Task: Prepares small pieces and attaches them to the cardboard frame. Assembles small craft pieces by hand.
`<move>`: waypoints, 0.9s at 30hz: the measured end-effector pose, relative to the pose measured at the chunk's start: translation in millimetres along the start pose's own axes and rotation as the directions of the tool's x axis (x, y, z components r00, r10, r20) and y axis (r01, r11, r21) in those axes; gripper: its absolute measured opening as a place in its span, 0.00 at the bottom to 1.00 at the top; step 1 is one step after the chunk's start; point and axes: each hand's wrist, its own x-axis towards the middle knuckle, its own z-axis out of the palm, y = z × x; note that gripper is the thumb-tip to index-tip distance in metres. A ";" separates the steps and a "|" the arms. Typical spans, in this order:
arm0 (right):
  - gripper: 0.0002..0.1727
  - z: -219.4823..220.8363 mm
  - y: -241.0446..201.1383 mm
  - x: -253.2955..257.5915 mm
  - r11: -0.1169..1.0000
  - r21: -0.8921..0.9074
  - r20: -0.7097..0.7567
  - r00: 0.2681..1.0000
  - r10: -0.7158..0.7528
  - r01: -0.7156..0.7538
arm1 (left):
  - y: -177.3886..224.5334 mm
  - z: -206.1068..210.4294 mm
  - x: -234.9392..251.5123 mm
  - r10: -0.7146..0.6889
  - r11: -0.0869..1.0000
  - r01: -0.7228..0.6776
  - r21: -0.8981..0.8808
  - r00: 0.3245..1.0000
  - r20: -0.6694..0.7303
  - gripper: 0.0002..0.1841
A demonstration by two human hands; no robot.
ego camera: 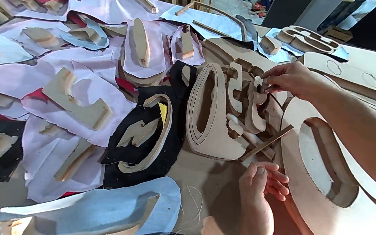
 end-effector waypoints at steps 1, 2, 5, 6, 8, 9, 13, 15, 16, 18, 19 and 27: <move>0.10 1.1 -4.1 1.9 0.998 -0.056 -0.007 1.000 0.017 -0.017 | 0.4 0.7 0.0 -0.003 1.000 0.003 -0.005 1.000 -0.007 0.24; 0.09 2.2 -7.4 3.7 0.994 -0.099 -0.013 0.999 0.038 -0.040 | 0.7 1.1 0.0 -0.007 1.000 0.006 -0.006 1.000 -0.012 0.23; 0.08 5.8 -10.4 8.8 0.983 -0.147 -0.018 0.994 0.110 -0.111 | 1.6 1.3 0.1 -0.010 1.000 0.010 0.008 1.000 -0.014 0.24; 0.07 6.9 -10.1 9.8 0.982 -0.136 -0.020 0.992 0.127 -0.128 | 1.8 1.1 0.1 -0.007 1.000 0.007 0.014 1.000 -0.013 0.24; 0.08 8.5 -9.5 10.7 0.982 -0.104 -0.029 0.988 0.153 -0.156 | 1.8 0.9 0.2 -0.006 1.000 0.006 0.013 1.000 -0.014 0.24; 0.08 8.9 -10.0 10.3 0.981 -0.091 -0.032 0.985 0.167 -0.170 | 1.9 1.0 0.2 -0.009 1.000 0.010 0.009 1.000 -0.016 0.23; 0.08 7.5 -10.4 10.3 0.977 -0.051 -0.034 0.978 0.205 -0.206 | 1.7 1.0 0.5 -0.016 1.000 0.016 -0.003 1.000 -0.014 0.23; 0.08 5.3 -10.0 7.4 0.981 -0.009 -0.031 0.981 0.193 -0.193 | 2.8 2.0 0.0 0.012 1.000 -0.011 0.029 1.000 -0.018 0.21; 0.07 4.2 -10.5 0.6 0.985 0.035 -0.024 0.986 0.168 -0.167 | 4.3 3.4 -1.4 0.068 0.993 -0.066 0.095 0.997 -0.025 0.20; 0.05 5.7 -14.0 -29.9 0.985 0.153 0.013 0.997 0.081 -0.082 | 9.0 6.4 -3.6 0.292 0.905 -0.268 0.329 0.956 -0.023 0.16; 0.03 10.3 -15.8 -53.0 0.979 0.201 0.044 0.998 0.038 -0.046 | 10.5 6.1 -3.4 0.400 0.831 -0.356 0.427 0.916 -0.014 0.15; 0.04 60.8 35.9 -196.4 0.948 0.264 0.113 0.971 -0.213 0.177 | 2.0 4.9 -6.6 0.435 0.834 -0.347 0.429 0.892 -0.124 0.16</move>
